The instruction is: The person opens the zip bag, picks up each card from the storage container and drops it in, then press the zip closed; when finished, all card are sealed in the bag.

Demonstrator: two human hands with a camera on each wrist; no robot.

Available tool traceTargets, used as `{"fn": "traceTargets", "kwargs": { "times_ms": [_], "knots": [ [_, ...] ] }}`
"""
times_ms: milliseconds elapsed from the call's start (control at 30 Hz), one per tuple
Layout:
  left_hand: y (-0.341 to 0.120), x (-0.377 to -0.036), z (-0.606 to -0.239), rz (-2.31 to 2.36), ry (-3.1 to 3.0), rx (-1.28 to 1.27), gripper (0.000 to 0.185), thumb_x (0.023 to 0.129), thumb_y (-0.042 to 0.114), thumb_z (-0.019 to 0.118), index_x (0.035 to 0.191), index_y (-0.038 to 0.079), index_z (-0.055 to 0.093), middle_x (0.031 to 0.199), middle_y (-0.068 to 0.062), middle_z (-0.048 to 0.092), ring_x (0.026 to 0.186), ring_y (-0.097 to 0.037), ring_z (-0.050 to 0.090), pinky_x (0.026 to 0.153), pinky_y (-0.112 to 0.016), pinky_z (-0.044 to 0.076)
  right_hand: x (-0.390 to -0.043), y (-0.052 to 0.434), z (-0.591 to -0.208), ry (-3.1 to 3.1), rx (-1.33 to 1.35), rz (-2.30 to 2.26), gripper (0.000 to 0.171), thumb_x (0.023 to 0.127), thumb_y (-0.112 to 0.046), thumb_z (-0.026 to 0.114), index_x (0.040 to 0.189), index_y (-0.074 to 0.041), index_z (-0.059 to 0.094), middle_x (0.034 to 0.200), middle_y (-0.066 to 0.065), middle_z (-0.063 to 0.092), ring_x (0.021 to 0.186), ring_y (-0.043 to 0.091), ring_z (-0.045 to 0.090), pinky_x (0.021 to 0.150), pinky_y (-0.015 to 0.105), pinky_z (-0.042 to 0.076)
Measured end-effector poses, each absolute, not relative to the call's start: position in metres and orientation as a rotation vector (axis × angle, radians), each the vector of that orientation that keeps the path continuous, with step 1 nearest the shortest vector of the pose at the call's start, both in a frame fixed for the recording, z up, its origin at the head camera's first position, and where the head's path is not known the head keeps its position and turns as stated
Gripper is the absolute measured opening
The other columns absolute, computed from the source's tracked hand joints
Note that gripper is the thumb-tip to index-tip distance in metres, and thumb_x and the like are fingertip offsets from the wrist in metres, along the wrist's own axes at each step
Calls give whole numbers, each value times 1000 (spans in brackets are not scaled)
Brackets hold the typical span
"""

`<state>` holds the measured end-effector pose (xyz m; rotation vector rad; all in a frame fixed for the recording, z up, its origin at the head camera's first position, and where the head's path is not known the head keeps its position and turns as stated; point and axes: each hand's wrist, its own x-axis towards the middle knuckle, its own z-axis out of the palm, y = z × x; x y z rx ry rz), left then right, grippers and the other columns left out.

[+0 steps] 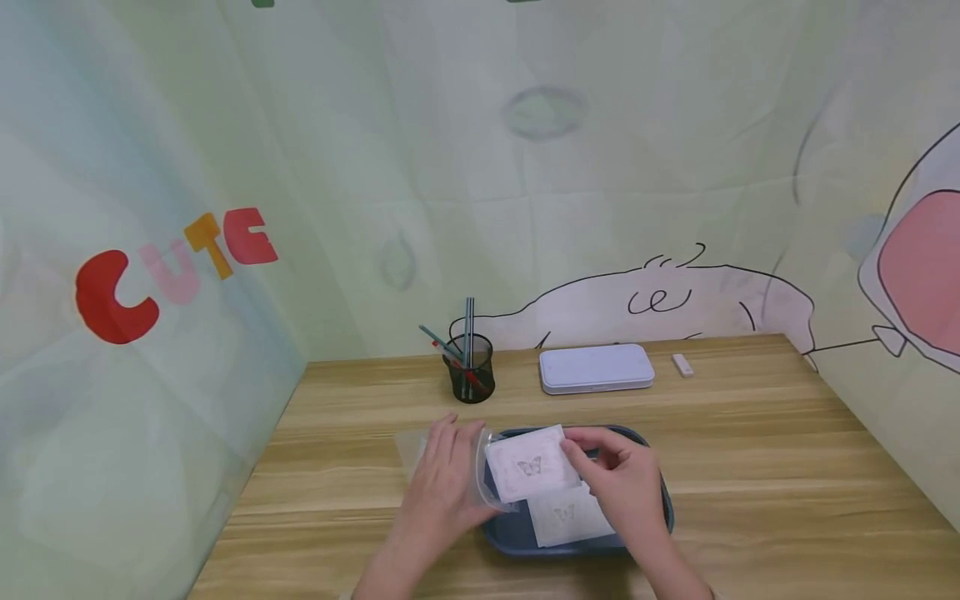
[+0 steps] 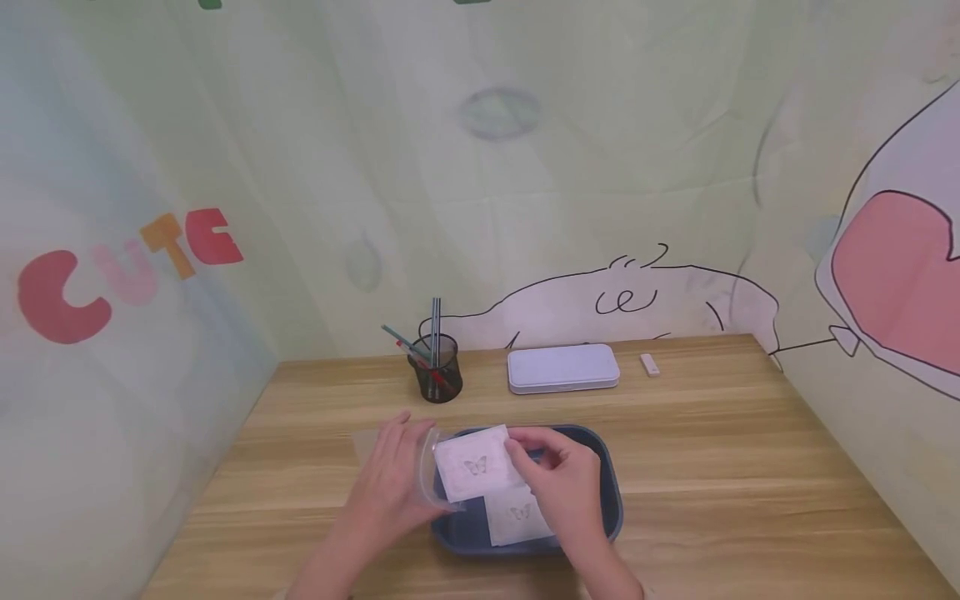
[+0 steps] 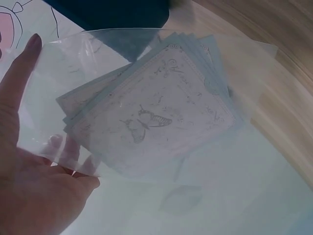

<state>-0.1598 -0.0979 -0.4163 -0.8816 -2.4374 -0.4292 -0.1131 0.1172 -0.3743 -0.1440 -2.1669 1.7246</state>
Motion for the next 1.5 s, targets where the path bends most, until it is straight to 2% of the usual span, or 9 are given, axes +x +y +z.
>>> {"fn": "traceTargets", "kwargs": {
  "times_ms": [433, 700, 867, 1067, 1233, 1500],
  "knots": [
    [-95, -158, -415, -439, -2491, -864, 106, 42, 47, 84, 126, 0, 38, 118, -10, 45, 123, -30, 30, 108, -36, 17, -118, 100, -386, -2187, -64, 1826, 9, 76, -16, 71, 84, -19, 71, 70, -2, 64, 41, 14, 40, 33, 24, 37],
    [-93, -157, -415, -487, -2465, -901, 100, 47, 43, 84, 126, 2, 39, 115, -9, 46, 122, -30, 30, 107, -37, 19, -118, 90, -391, -2224, -58, 1899, 10, 75, -18, 72, 84, -21, 72, 71, -4, 64, 39, 12, 40, 32, 22, 34],
    [-90, -155, -414, -462, -2519, -880, 97, 51, 42, 83, 128, 5, 38, 117, -8, 45, 125, -25, 26, 108, -38, 18, -124, 88, -409, -2248, 15, 1909, 11, 74, -29, 72, 84, -26, 71, 70, -4, 64, 39, 14, 41, 30, 21, 30],
    [-89, -155, -415, -479, -2519, -896, 97, 50, 39, 84, 128, 5, 38, 114, -8, 46, 125, -25, 26, 108, -40, 16, -129, 84, -424, -2317, 72, 1855, 16, 72, -41, 70, 86, -33, 70, 72, -9, 65, 39, 18, 46, 30, 26, 37],
    [-86, -154, -416, -492, -2462, -925, 96, 48, 37, 84, 126, 3, 40, 111, -8, 47, 124, -27, 28, 107, -40, 19, -130, 80, -425, -2349, 112, 1835, 15, 72, -38, 71, 86, -33, 70, 70, -10, 64, 38, 15, 44, 31, 25, 38],
    [-82, -151, -416, -458, -2479, -938, 95, 50, 43, 82, 126, 5, 40, 114, -8, 46, 124, -27, 29, 106, -43, 21, -128, 79, -425, -2430, 196, 1788, 15, 73, -33, 71, 88, -30, 71, 69, -11, 63, 43, 10, 46, 33, 21, 38]
  ]
}}
